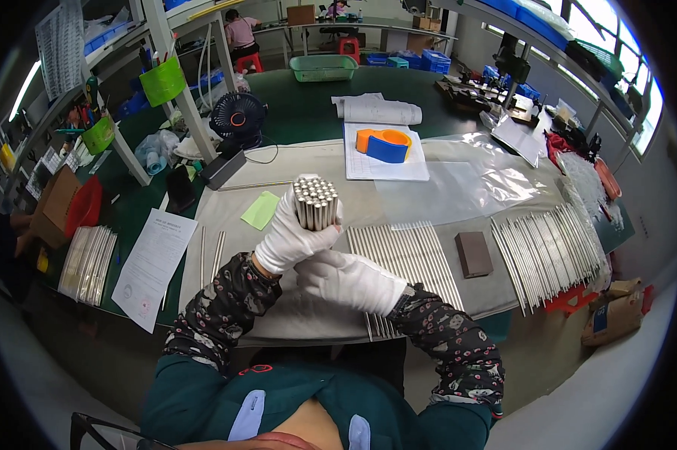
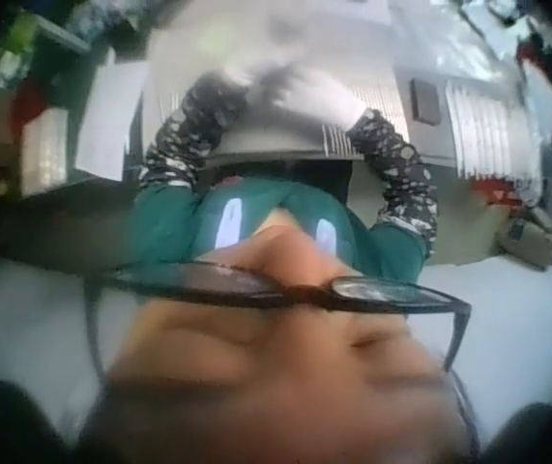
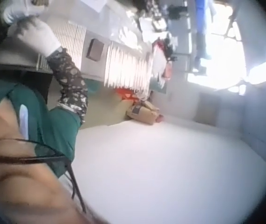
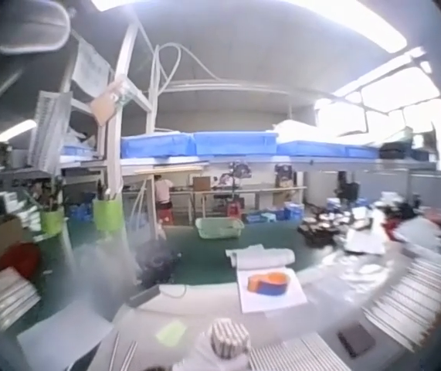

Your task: Sorting, sanding the ends of, and packaging metal rods into plastic bags at an industrial workbench.

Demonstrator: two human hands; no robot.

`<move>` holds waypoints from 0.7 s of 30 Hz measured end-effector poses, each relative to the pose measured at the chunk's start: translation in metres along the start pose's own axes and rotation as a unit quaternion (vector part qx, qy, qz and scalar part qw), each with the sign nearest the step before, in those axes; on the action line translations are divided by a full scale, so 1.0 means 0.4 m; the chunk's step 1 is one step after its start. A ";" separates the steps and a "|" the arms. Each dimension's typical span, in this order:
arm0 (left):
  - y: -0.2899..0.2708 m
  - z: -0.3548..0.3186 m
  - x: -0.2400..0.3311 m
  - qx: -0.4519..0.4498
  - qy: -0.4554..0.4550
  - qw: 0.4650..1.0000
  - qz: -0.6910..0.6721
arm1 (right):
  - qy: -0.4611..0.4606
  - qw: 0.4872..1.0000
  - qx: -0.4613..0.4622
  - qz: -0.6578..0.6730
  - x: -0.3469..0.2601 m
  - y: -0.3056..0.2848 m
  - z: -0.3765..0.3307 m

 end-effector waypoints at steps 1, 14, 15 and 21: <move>-0.005 -0.010 -0.034 0.014 -0.046 0.999 0.005 | -0.088 0.958 0.014 -0.272 -0.026 -0.006 -0.041; -0.043 -0.018 -0.085 0.053 -0.006 0.998 0.022 | 0.624 0.631 0.196 -0.418 0.328 -0.247 -0.627; -0.043 -0.018 -0.085 0.060 -0.006 0.998 0.022 | 0.603 0.632 0.240 -0.424 0.313 -0.260 -0.617; -0.040 0.001 -0.096 0.085 0.008 0.996 0.019 | 0.186 0.842 0.450 -0.234 0.065 -0.364 -0.302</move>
Point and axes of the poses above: each hand's wrist, its own z-axis towards the middle knuckle, its own y-axis out of the palm, x = y × z, the point moved 6 cm from there along z, towards the middle knuckle, and after that the axes turned 7 degrees about -z, right-handed, at the moved point
